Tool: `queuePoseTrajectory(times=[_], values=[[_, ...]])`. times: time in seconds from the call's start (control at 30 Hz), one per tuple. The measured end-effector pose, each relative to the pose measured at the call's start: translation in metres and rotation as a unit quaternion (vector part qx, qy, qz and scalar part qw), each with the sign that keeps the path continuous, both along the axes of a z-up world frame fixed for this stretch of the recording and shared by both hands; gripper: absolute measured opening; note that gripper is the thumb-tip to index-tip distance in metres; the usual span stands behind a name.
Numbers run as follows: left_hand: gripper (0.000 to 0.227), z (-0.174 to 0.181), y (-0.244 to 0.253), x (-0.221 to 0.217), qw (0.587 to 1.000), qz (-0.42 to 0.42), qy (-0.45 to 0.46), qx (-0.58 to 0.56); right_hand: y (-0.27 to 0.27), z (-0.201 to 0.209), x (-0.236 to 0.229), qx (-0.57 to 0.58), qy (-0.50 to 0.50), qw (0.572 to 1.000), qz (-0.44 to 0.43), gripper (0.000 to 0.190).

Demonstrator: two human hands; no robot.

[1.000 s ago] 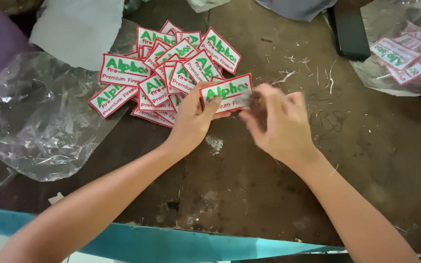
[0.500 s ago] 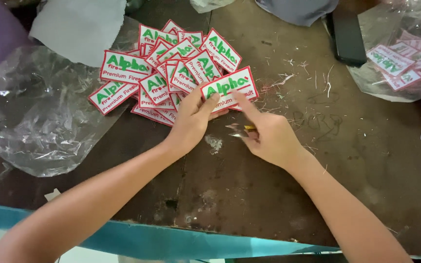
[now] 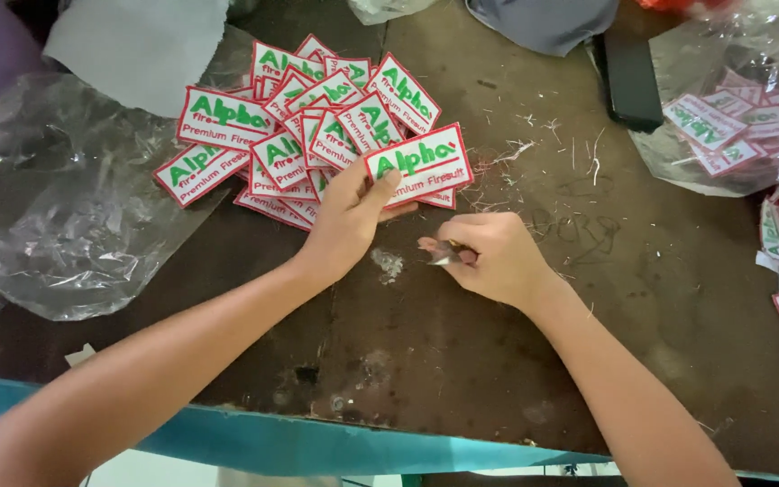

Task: Trimming excess threads from embroidered labels using small scissors at a workstation

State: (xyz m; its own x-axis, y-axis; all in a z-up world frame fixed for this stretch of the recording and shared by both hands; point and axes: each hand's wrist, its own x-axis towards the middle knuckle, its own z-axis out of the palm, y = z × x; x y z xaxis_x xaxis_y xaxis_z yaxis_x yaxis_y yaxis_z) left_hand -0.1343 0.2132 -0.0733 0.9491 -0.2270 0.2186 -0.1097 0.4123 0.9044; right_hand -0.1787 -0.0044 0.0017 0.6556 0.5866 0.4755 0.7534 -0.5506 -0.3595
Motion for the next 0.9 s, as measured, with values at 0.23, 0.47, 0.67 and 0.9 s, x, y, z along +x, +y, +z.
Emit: queuePoseTrajectory(times=[0.23,0.47,0.67,0.9], values=[[0.039,0.048,-0.001,-0.023,1.000,-0.010,-0.011,0.004,0.003,0.004,-0.003,0.077,-0.034,0.989,-0.123,0.016],[0.030,0.062,-0.001,-0.026,0.998,-0.035,-0.036,0.044,0.018,0.016,-0.006,0.084,-0.127,0.981,-0.120,0.019],[0.029,0.045,-0.001,-0.019,0.999,-0.031,-0.015,0.035,0.012,0.005,-0.004,0.059,-0.167,0.976,-0.126,0.017],[0.029,0.046,-0.002,-0.016,0.998,-0.018,0.007,0.052,-0.001,-0.005,0.002,-0.014,-0.239,0.970,-0.042,0.020]])
